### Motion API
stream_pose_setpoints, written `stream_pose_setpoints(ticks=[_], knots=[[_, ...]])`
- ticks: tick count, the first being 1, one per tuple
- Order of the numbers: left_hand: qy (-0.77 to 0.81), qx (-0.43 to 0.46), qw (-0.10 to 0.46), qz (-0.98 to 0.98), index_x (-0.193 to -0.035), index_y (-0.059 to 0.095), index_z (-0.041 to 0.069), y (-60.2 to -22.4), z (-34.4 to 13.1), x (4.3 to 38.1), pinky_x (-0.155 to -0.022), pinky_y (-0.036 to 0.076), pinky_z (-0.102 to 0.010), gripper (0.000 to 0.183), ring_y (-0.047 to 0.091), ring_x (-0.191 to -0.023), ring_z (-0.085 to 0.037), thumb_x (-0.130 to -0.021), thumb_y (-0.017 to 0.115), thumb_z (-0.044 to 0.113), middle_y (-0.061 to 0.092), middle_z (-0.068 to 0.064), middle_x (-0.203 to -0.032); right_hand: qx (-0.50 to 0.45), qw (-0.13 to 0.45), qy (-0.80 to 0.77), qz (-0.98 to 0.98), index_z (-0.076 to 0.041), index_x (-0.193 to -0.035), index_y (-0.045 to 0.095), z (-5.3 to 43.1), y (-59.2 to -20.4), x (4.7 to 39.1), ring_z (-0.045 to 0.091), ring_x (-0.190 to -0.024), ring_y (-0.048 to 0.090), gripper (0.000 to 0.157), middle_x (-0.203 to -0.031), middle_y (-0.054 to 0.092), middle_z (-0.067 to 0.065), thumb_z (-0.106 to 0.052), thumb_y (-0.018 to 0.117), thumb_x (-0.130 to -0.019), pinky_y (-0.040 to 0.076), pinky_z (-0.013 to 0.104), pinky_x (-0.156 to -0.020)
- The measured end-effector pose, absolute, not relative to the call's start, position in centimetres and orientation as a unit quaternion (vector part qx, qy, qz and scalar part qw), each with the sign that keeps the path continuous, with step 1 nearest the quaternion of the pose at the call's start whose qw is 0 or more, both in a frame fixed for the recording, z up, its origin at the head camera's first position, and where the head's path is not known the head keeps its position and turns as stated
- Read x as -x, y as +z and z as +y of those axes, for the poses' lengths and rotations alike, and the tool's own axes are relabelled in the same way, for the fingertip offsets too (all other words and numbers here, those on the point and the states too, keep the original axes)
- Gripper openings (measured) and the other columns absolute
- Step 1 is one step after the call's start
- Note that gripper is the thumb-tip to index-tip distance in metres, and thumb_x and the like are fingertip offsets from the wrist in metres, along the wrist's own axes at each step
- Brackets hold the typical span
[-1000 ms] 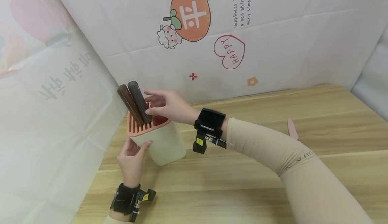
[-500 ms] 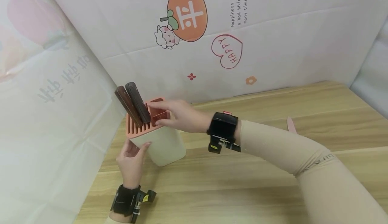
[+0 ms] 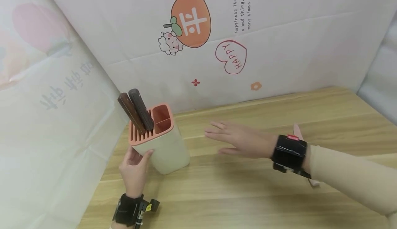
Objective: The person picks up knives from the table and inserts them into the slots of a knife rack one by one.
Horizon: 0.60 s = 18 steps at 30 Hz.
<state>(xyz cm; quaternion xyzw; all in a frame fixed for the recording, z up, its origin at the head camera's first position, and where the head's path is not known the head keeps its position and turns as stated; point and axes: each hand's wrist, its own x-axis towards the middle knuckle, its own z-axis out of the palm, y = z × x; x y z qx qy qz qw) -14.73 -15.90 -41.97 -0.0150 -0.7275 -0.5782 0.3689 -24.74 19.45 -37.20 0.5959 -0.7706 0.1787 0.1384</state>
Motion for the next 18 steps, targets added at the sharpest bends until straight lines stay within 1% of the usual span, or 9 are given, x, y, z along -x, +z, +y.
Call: stream_pose_setpoints(ticks=[2,4,6,8,10,12,14,18], knots=[[-0.579,0.015,0.368,-0.727,-0.15,0.046,-0.004,-42.0,-15.8,14.7,-0.103,0.051,-0.025,0.073,0.059,-0.128,-0.017,-0.086,0.08,-0.005,0.054,-0.021,-0.146,-0.582,0.144,0.165,-0.783,-0.008,-0.157,0.043,21.4,-38.4,24.2,0.04,-0.14,0.045,0.065,-0.156,0.045,0.019,-0.04,0.062,-0.104,0.036,0.043,-0.119],[-0.581,0.018,0.369,-0.725,-0.15,0.046,-0.003,-42.0,-15.8,14.8,-0.103,0.05,-0.024,0.072,0.059,-0.128,-0.016,-0.086,0.08,-0.006,0.055,-0.021,-0.145,-0.568,0.138,0.156,-0.796,-0.011,-0.16,0.037,23.2,-39.3,23.5,0.041,-0.139,0.046,0.071,-0.158,0.042,0.019,-0.038,0.066,-0.102,0.029,0.035,-0.123],[-0.581,0.022,0.372,-0.724,-0.15,0.047,-0.004,-42.0,-15.8,14.8,-0.103,0.051,-0.024,0.072,0.059,-0.128,-0.015,-0.086,0.079,-0.007,0.055,-0.022,-0.145,-0.557,0.134,0.146,-0.806,-0.013,-0.162,0.033,24.9,-40.0,22.8,0.04,-0.139,0.046,0.079,-0.16,0.039,0.018,-0.036,0.071,-0.098,0.019,0.024,-0.124],[-0.581,0.025,0.372,-0.723,-0.15,0.046,-0.004,-41.9,-15.9,14.8,-0.102,0.051,-0.025,0.072,0.06,-0.127,-0.014,-0.086,0.079,-0.008,0.054,-0.023,-0.145,-0.555,0.135,0.14,-0.808,-0.013,-0.162,0.033,26.5,-40.7,22.3,0.036,-0.14,0.045,0.085,-0.16,0.039,0.016,-0.035,0.077,-0.093,0.013,0.018,-0.123],[-0.581,0.027,0.374,-0.723,-0.15,0.046,-0.004,-41.9,-16.0,14.8,-0.102,0.051,-0.025,0.072,0.06,-0.127,-0.013,-0.086,0.079,-0.009,0.054,-0.022,-0.145,-0.57,0.149,0.126,-0.798,-0.009,-0.16,0.036,28.0,-41.5,21.9,0.033,-0.142,0.044,0.087,-0.16,0.039,0.017,-0.037,0.079,-0.09,0.012,0.018,-0.124],[-0.58,0.03,0.376,-0.722,-0.15,0.046,-0.004,-41.9,-16.0,14.8,-0.102,0.051,-0.025,0.072,0.06,-0.127,-0.013,-0.085,0.079,-0.01,0.054,-0.023,-0.145,-0.587,0.161,0.115,-0.785,-0.006,-0.157,0.041,29.5,-42.4,21.7,0.027,-0.145,0.04,0.088,-0.159,0.041,0.018,-0.04,0.08,-0.087,0.013,0.021,-0.125],[-0.579,0.032,0.379,-0.721,-0.149,0.047,-0.003,-42.0,-16.0,14.7,-0.102,0.051,-0.025,0.072,0.06,-0.127,-0.012,-0.085,0.078,-0.011,0.055,-0.023,-0.144,-0.598,0.162,0.103,-0.778,-0.005,-0.155,0.045,31.2,-43.2,21.3,0.021,-0.15,0.032,0.087,-0.158,0.042,0.017,-0.044,0.081,-0.086,0.012,0.023,-0.125],[-0.575,0.037,0.382,-0.723,-0.149,0.048,-0.002,-42.2,-15.8,14.7,-0.101,0.052,-0.025,0.071,0.061,-0.126,-0.013,-0.085,0.078,-0.011,0.056,-0.023,-0.143,-0.587,0.143,0.085,-0.792,-0.009,-0.155,0.047,35.0,-44.7,20.4,0.009,-0.153,0.019,0.085,-0.155,0.047,0.015,-0.05,0.079,-0.087,0.009,0.016,-0.123]])
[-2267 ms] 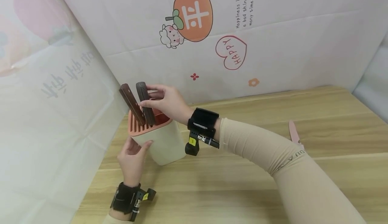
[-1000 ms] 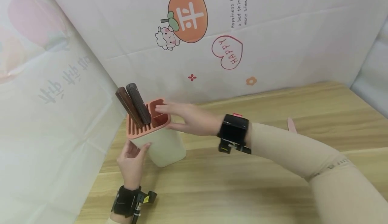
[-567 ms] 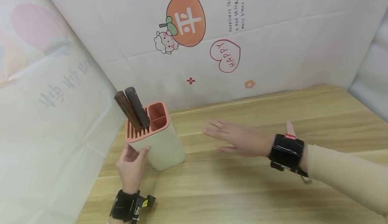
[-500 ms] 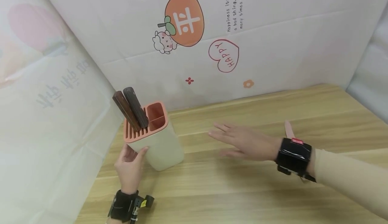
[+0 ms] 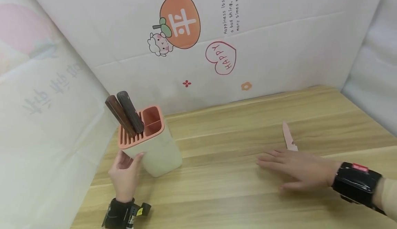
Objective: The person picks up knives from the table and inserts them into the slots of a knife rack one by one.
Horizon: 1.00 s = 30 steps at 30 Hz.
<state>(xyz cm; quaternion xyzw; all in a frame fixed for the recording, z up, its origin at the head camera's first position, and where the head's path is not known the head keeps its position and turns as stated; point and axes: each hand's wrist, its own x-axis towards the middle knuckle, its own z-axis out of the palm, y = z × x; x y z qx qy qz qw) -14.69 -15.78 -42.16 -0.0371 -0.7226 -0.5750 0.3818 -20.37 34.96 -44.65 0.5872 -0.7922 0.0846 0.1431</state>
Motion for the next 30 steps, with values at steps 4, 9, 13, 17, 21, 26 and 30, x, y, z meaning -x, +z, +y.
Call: stream_pose_setpoints(ticks=[4,9,13,17,21,26,30], knots=[[-0.578,0.031,0.382,-0.721,-0.149,0.048,-0.002,-42.2,-15.8,14.5,-0.102,0.052,-0.025,0.071,0.061,-0.126,-0.012,-0.085,0.078,-0.012,0.055,-0.024,-0.144,-0.572,0.14,0.08,-0.804,-0.01,-0.153,0.049,37.6,-45.6,19.8,0.009,-0.151,0.024,0.084,-0.15,0.052,0.015,-0.05,0.08,-0.086,0.011,0.011,-0.12],[-0.575,0.025,0.39,-0.719,-0.149,0.049,0.0,-42.0,-15.9,14.4,-0.101,0.052,-0.024,0.071,0.062,-0.125,-0.011,-0.085,0.078,-0.012,0.056,-0.025,-0.143,-0.584,0.139,0.087,-0.795,-0.008,-0.15,0.053,39.0,-46.2,19.8,0.013,-0.149,0.032,0.074,-0.15,0.054,0.009,-0.036,0.081,-0.088,0.015,0.012,-0.12],[-0.571,0.033,0.39,-0.722,-0.148,0.051,0.001,-42.1,-15.9,14.5,-0.1,0.053,-0.024,0.071,0.063,-0.123,-0.012,-0.084,0.078,-0.013,0.057,-0.025,-0.141,-0.597,0.136,0.082,-0.786,-0.008,-0.149,0.054,39.3,-46.6,19.6,0.016,-0.15,0.032,0.074,-0.151,0.053,0.009,-0.013,0.077,-0.079,0.017,0.013,-0.12],[-0.575,0.034,0.385,-0.721,-0.148,0.051,0.0,-42.2,-15.8,14.5,-0.1,0.053,-0.024,0.07,0.063,-0.122,-0.011,-0.085,0.078,-0.013,0.057,-0.025,-0.141,-0.596,0.125,0.093,-0.788,-0.01,-0.149,0.055,39.7,-46.8,19.4,0.015,-0.151,0.03,0.087,-0.15,0.054,0.009,-0.002,0.073,-0.064,0.016,0.012,-0.119],[-0.579,0.029,0.382,-0.72,-0.148,0.05,0.0,-42.2,-15.8,14.5,-0.101,0.052,-0.024,0.071,0.062,-0.123,-0.012,-0.084,0.078,-0.012,0.057,-0.026,-0.141,-0.598,0.124,0.106,-0.784,-0.012,-0.145,0.059,40.1,-47.2,19.7,0.011,-0.152,0.024,0.041,-0.148,0.056,0.009,-0.012,0.048,-0.106,0.016,0.009,-0.118],[-0.578,0.037,0.385,-0.718,-0.148,0.052,0.0,-42.1,-15.7,14.8,-0.1,0.053,-0.024,0.072,0.063,-0.123,-0.012,-0.083,0.079,-0.013,0.057,-0.025,-0.141,-0.625,0.146,0.098,-0.76,-0.016,-0.136,0.068,40.6,-47.2,20.8,0.006,-0.152,0.023,0.042,-0.143,0.061,0.007,-0.025,0.034,-0.113,0.028,0.009,-0.113],[-0.574,0.047,0.389,-0.719,-0.148,0.053,0.002,-42.2,-15.7,14.9,-0.1,0.053,-0.025,0.071,0.063,-0.123,-0.012,-0.083,0.078,-0.015,0.057,-0.025,-0.141,-0.655,0.141,0.083,-0.738,-0.022,-0.129,0.073,40.5,-46.4,21.6,0.011,-0.138,0.049,0.034,-0.136,0.066,0.0,-0.027,0.043,-0.112,0.049,0.01,-0.091]])
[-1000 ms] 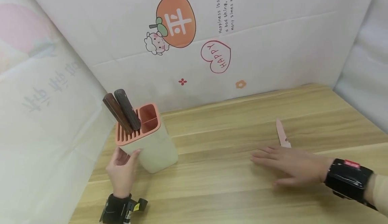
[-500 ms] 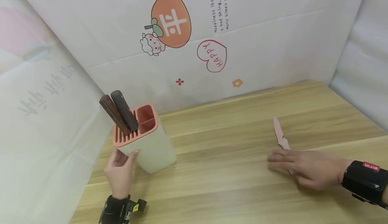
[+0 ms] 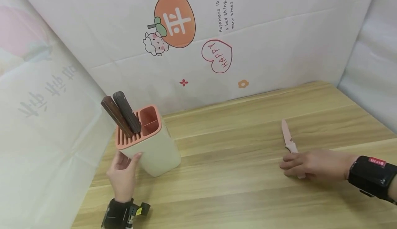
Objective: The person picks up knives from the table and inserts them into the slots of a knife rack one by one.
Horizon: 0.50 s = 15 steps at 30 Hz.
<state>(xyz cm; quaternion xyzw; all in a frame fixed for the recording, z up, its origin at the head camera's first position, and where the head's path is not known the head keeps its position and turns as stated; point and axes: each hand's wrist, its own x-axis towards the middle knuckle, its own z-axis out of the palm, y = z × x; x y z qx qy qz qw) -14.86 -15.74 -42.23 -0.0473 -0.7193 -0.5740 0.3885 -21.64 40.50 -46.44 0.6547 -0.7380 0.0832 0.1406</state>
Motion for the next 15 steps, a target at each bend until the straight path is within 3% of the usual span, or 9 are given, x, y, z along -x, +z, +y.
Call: stream_pose_setpoints(ticks=[2,3,4,15], knots=[[-0.572,0.044,0.389,-0.721,-0.148,0.052,0.001,-42.3,-15.8,14.8,-0.1,0.053,-0.025,0.071,0.062,-0.124,-0.012,-0.084,0.078,-0.014,0.058,-0.024,-0.141,-0.666,0.136,0.081,-0.729,-0.023,-0.125,0.074,40.3,-46.1,21.9,0.016,-0.124,0.062,0.031,-0.132,0.068,-0.002,-0.028,0.047,-0.111,0.054,0.013,-0.08],[-0.572,0.043,0.387,-0.722,-0.148,0.052,0.001,-42.3,-15.8,14.8,-0.101,0.053,-0.025,0.07,0.062,-0.124,-0.012,-0.084,0.078,-0.014,0.058,-0.024,-0.141,-0.67,0.14,0.08,-0.725,-0.024,-0.123,0.075,40.2,-46.0,22.0,0.018,-0.116,0.066,0.041,-0.129,0.07,-0.002,-0.035,0.036,-0.112,0.055,0.014,-0.078],[-0.573,0.041,0.386,-0.722,-0.148,0.052,0.001,-42.2,-15.8,14.8,-0.101,0.053,-0.025,0.07,0.062,-0.124,-0.012,-0.084,0.078,-0.013,0.058,-0.024,-0.141,-0.672,0.143,0.08,-0.722,-0.025,-0.121,0.075,40.1,-45.9,22.1,0.02,-0.106,0.07,0.04,-0.126,0.071,-0.003,-0.035,0.038,-0.112,0.055,0.014,-0.077],[-0.574,0.034,0.382,-0.723,-0.148,0.052,0.0,-42.0,-15.9,14.6,-0.1,0.053,-0.024,0.069,0.063,-0.123,-0.012,-0.084,0.079,-0.012,0.058,-0.024,-0.141,-0.686,0.177,0.073,-0.702,-0.02,-0.113,0.076,39.4,-45.2,22.4,0.017,-0.103,0.068,0.043,-0.118,0.069,-0.004,-0.03,0.034,-0.114,0.054,0.013,-0.084]])
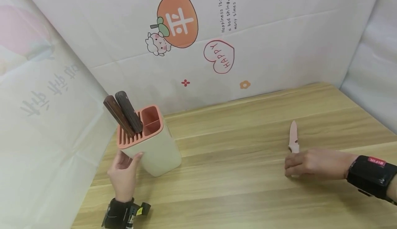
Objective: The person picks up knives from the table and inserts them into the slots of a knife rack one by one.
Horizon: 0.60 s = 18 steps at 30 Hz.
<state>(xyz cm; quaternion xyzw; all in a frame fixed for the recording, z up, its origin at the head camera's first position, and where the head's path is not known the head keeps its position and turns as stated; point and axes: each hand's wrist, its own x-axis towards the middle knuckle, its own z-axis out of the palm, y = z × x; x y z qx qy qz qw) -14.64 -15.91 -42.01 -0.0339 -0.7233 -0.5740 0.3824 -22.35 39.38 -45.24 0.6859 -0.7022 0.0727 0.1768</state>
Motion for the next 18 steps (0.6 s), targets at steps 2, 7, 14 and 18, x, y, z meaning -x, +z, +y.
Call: stream_pose_setpoints(ticks=[2,7,14,18], knots=[[-0.576,0.034,0.381,-0.723,-0.148,0.052,0.0,-42.0,-15.8,14.7,-0.101,0.053,-0.025,0.07,0.063,-0.123,-0.012,-0.085,0.078,-0.012,0.058,-0.024,-0.141,-0.677,0.189,0.071,-0.707,-0.018,-0.113,0.076,39.4,-44.8,22.4,0.016,-0.103,0.068,0.045,-0.118,0.069,-0.001,-0.03,0.032,-0.114,0.053,0.012,-0.084],[-0.573,0.034,0.386,-0.722,-0.148,0.051,0.0,-41.9,-15.8,14.8,-0.1,0.053,-0.024,0.07,0.063,-0.122,-0.011,-0.084,0.078,-0.013,0.058,-0.025,-0.14,-0.63,0.233,0.11,-0.732,-0.011,-0.119,0.076,38.6,-42.7,22.6,0.006,-0.123,0.06,0.047,-0.136,0.064,-0.002,-0.034,0.035,-0.114,0.05,0.007,-0.091],[-0.571,0.028,0.381,-0.726,-0.148,0.05,-0.001,-42.0,-15.8,14.7,-0.1,0.052,-0.024,0.07,0.062,-0.123,-0.01,-0.085,0.078,-0.012,0.057,-0.025,-0.141,-0.617,0.321,0.251,-0.674,0.004,-0.117,0.075,33.9,-37.1,23.3,0.008,-0.134,0.052,0.04,-0.136,0.066,0.008,-0.027,0.052,-0.11,0.044,0.011,-0.102],[-0.575,0.017,0.378,-0.725,-0.148,0.05,-0.002,-41.9,-15.6,14.6,-0.1,0.052,-0.023,0.07,0.062,-0.123,-0.009,-0.084,0.079,-0.011,0.056,-0.025,-0.141,-0.573,0.361,0.313,-0.667,0.005,-0.114,0.076,31.1,-34.7,23.4,0.005,-0.125,0.06,0.04,-0.125,0.071,0.011,-0.03,0.059,-0.107,0.048,0.011,-0.097]])
